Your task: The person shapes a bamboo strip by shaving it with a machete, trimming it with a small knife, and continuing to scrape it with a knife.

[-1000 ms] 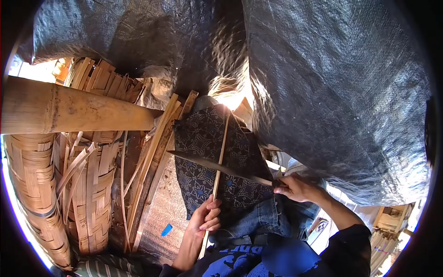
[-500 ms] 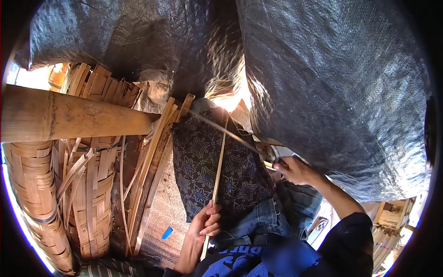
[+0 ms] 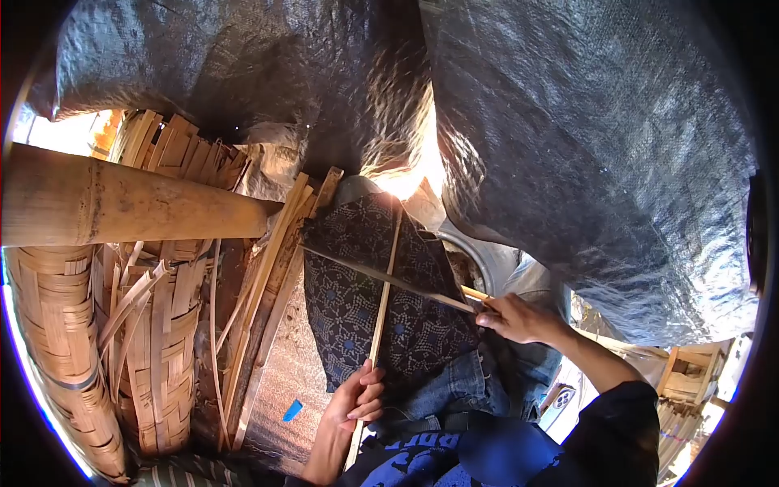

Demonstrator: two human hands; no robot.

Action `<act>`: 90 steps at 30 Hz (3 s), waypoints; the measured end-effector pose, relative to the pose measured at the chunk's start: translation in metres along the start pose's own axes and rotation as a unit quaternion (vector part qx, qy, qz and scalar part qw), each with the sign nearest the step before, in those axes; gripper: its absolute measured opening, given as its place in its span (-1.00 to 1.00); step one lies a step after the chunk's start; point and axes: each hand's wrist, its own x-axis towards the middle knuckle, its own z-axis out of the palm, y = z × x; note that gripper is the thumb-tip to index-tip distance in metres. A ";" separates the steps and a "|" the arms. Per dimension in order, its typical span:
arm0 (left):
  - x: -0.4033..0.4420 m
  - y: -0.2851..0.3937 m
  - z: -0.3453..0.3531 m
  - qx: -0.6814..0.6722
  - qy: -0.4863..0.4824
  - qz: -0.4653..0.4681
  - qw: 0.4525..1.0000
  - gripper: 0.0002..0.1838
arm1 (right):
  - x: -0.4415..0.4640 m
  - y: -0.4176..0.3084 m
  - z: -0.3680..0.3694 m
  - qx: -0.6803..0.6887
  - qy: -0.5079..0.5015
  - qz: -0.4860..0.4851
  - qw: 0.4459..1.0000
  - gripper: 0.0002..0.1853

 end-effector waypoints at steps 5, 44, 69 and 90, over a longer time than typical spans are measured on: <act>0.001 -0.002 0.006 0.045 0.023 0.021 0.999 -0.60 | 0.019 0.000 -0.006 0.033 0.078 -0.027 0.996 -0.52; 0.004 -0.005 -0.015 -0.068 -0.057 -0.005 0.996 -0.62 | 0.031 -0.005 0.004 0.054 0.161 -0.058 0.984 -0.53; -0.009 -0.018 -0.021 0.086 0.043 -0.024 0.995 -0.59 | 0.051 0.036 0.005 0.031 0.151 0.033 0.988 -0.49; 0.034 0.014 0.042 0.550 0.272 0.215 0.760 -0.52 | -0.016 -0.005 -0.001 -0.008 0.025 -0.072 0.997 -0.58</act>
